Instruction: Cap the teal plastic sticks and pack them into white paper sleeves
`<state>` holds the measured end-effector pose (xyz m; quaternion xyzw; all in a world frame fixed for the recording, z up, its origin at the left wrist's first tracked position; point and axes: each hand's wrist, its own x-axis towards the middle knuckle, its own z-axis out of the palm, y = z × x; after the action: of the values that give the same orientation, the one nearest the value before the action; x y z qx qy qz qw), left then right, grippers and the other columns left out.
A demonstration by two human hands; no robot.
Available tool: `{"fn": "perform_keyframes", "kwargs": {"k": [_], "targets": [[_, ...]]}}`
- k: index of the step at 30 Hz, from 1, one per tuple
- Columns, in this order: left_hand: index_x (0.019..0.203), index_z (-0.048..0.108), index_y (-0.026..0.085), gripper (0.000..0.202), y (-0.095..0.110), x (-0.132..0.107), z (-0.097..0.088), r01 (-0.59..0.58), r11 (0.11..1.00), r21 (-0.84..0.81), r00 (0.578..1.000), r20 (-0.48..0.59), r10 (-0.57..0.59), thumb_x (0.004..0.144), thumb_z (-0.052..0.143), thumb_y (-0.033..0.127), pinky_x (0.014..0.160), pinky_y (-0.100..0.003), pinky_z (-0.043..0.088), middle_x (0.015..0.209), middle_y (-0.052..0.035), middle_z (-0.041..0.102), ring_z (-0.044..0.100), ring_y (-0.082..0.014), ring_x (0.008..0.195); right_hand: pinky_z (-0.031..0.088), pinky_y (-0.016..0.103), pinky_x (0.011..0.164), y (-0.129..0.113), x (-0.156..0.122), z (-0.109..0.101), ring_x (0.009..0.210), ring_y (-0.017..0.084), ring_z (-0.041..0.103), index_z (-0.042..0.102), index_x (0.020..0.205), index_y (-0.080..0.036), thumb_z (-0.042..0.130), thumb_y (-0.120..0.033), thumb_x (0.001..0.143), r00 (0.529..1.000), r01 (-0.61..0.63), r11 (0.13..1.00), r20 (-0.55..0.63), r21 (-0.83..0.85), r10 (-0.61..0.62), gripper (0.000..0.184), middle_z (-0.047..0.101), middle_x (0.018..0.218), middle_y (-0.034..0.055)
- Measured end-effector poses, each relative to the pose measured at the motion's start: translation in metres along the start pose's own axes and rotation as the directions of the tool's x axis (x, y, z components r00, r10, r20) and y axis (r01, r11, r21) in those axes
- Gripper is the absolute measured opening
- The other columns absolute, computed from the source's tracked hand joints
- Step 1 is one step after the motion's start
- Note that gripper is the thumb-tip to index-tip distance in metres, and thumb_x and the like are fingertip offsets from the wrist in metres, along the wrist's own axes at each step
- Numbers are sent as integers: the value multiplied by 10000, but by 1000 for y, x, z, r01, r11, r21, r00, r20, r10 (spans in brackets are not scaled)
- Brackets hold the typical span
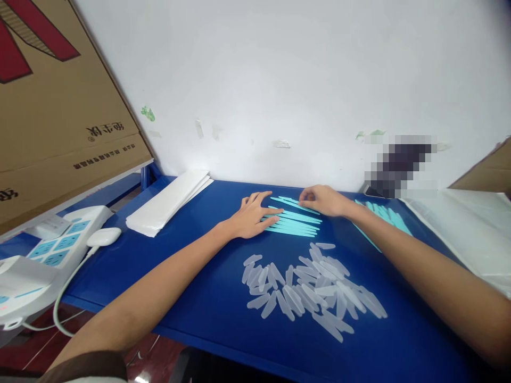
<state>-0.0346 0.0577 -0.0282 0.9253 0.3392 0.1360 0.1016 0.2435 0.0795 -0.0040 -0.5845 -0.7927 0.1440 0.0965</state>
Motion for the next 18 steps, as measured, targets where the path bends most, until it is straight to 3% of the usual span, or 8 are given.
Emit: {"fn": "perform_keyframes", "kwargs": {"k": [4,9,11,14,18], "targets": [[1469,520,374,551,0,-1,1,-6,999,-43,999,-34,4,1024,306,619,1126,-663,283,1647,-112,242,228,-392,1498,423,281,668,-10,-1,3,703,168,597,741,943,-155,596,-364,847,1000,-9,999,-7,43,9,272,691,793,45],[1568,346,369,615,-2,0,2,23,997,-75,999,-47,-27,1020,280,638,1159,-682,225,1672,-121,187,172,-374,1530,426,286,668,-27,-7,1,679,156,571,752,1013,-162,568,-405,877,995,94,988,4,126,-96,334,681,782,38],[1562,356,374,613,-2,0,2,33,997,-70,999,-31,-36,1019,268,643,1165,-687,202,1677,-115,177,150,-375,1537,436,295,688,-26,-12,-14,712,166,590,758,1026,-171,539,-432,900,994,96,987,-60,131,-89,364,705,834,51],[1546,391,376,607,-2,1,2,40,997,-69,999,-2,-40,1018,260,647,1171,-691,173,1685,-100,163,130,-384,1542,445,315,704,-8,-25,-48,727,189,611,773,961,-164,572,-424,880,985,-28,1000,-168,2,28,339,722,850,73],[1523,429,374,595,-3,2,2,45,994,-97,999,-21,-47,1020,264,644,1160,-693,188,1675,-94,195,168,-386,1527,442,343,724,28,-48,-82,736,220,628,778,887,-151,649,-415,850,967,-241,943,-138,-232,213,296,723,785,100]]}}
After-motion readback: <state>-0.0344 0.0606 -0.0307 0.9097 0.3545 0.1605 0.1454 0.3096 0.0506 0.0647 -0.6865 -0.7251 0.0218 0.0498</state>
